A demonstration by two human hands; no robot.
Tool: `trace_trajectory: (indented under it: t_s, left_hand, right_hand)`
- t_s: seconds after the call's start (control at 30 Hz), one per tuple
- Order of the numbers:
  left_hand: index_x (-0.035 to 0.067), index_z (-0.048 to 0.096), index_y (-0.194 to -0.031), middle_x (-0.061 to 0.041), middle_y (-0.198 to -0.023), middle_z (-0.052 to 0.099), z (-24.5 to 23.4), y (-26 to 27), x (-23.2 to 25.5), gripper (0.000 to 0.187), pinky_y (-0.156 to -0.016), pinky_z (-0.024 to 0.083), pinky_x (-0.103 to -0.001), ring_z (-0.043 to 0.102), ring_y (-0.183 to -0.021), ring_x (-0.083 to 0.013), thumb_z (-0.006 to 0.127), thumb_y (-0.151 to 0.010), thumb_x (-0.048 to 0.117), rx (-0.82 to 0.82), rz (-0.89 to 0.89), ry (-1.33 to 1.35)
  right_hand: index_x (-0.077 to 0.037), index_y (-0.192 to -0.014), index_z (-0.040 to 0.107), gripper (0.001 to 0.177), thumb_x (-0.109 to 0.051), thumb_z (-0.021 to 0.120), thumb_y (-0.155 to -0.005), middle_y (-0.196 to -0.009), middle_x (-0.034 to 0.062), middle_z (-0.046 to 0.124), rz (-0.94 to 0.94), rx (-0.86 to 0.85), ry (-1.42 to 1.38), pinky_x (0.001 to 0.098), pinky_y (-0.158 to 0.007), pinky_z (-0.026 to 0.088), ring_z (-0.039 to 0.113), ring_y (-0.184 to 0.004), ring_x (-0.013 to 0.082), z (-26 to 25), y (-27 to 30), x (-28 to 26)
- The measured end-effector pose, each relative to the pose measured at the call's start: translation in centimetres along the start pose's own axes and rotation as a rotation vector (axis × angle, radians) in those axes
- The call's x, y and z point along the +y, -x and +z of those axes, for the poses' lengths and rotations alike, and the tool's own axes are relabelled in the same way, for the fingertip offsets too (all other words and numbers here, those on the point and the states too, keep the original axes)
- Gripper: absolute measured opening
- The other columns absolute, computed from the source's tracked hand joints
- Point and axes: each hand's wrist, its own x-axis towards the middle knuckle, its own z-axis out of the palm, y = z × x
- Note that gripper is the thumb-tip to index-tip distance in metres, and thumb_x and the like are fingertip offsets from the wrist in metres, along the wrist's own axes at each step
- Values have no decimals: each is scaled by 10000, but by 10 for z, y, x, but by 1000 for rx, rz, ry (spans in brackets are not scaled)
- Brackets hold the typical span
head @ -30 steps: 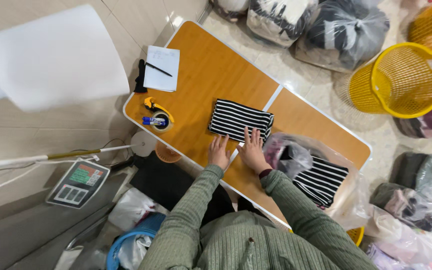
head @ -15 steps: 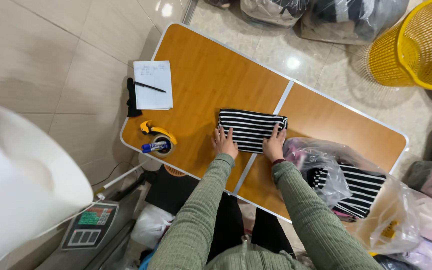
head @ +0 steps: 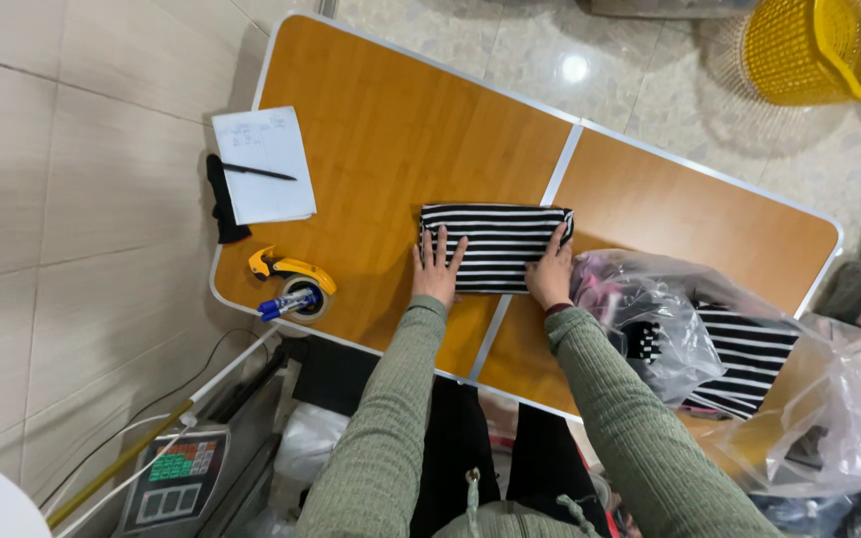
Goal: The person folds several garments and places them into a clear plastic bag on a table. They then pick up a marker and write on the bag before setting it aside.
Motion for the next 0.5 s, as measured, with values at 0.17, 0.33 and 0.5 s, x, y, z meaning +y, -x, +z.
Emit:
trace_trajectory:
  t_s: [0.17,0.33,0.5]
  left_hand:
    - [346,76,-1649,-223,-1713,-4,37,9,-13,994,-1217,114,-663,63,-1540,-517,717,-889,330,46,-23,-61]
    - [55,181,-1648,-233,-1708,65,40,9,-11,718,-1233,111,-622,47,-1574,-404,416,-971,107,169,95,-579]
    - [-51,208,-1633,-262,-1711,100,33,-6,4,675,-1257,166,-537,77,-1570,-451,420,-1020,137,177,109,-479]
  right_hand:
    - [-32,-1557,18,1309,-414,896,-664,-1618,344,51,-162,9,336,677,-1205,87,79,-1541,492,-19,32,-31]
    - [-76,-1614,148,908,-258,626,-864,-1669,248,158,-473,-53,749,580,-1229,192,182,-1555,399,-13,47,-26]
    - [-70,-1632,257,665,-143,421,-992,-1655,252,290,-612,61,867,539,-1196,312,319,-1516,398,7,31,3]
